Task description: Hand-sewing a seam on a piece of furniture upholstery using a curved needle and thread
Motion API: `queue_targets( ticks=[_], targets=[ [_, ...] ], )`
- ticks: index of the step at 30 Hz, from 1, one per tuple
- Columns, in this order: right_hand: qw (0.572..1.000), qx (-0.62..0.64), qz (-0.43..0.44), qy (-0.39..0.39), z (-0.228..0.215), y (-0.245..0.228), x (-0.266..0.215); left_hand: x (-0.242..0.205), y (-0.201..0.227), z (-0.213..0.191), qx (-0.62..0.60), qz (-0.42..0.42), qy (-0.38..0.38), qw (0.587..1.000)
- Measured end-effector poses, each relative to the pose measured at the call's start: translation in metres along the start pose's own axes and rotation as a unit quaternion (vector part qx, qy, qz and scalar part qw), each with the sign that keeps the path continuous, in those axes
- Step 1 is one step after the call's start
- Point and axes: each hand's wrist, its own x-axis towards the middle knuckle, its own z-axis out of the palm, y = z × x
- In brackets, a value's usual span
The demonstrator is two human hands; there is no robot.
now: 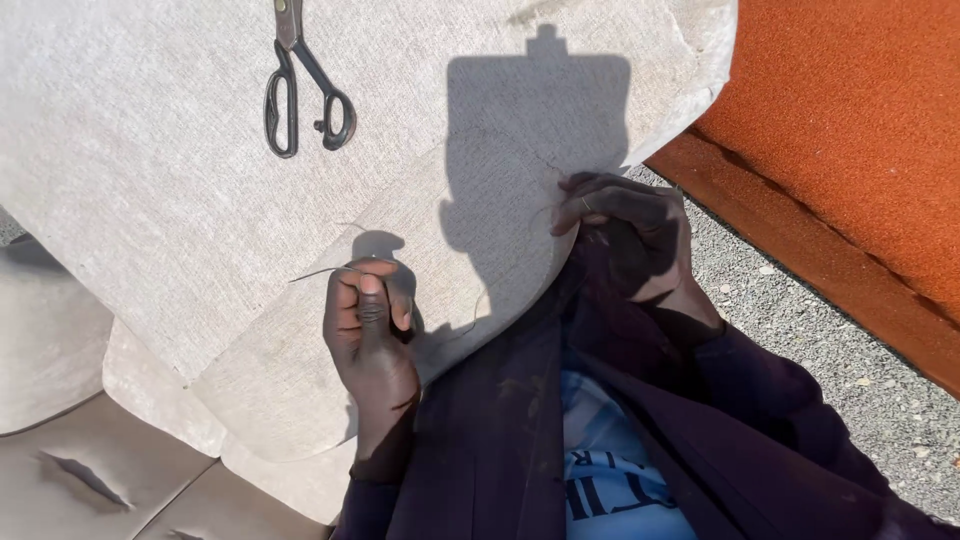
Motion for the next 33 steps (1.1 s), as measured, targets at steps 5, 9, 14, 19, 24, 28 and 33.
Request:
queue_targets(
  ticks=[5,9,14,19,24,28,33],
  targets=[
    [0.997,-0.050,0.043,-0.025,-0.027,-0.015,-0.020,0.027,0.008,0.068,0.119,0.114,-0.189,0.968],
    [0.998,0.020,0.051,-0.013,-0.025,-0.025,-0.019,0.049,0.009,0.089,0.195,0.187,-0.214,0.939],
    [0.996,0.050,0.023,-0.070,-0.041,-0.002,-0.040,0.041,0.001,0.095,0.191,0.195,-0.178,0.946],
    [0.988,0.104,-0.022,-0.109,-0.041,-0.004,-0.036,0.028,0.006,0.097,0.177,0.210,-0.132,0.952],
    [0.998,-0.064,-0.024,-0.014,-0.001,-0.032,-0.034,0.019,-0.012,0.096,0.221,0.252,-0.072,0.939],
    [0.987,-0.158,-0.021,-0.033,0.010,-0.055,-0.014,0.022,-0.012,0.102,0.214,0.281,-0.068,0.933],
    [0.995,-0.040,0.022,-0.084,-0.012,-0.069,0.029,0.018,-0.006,0.106,0.187,0.234,-0.045,0.953]
  ],
)
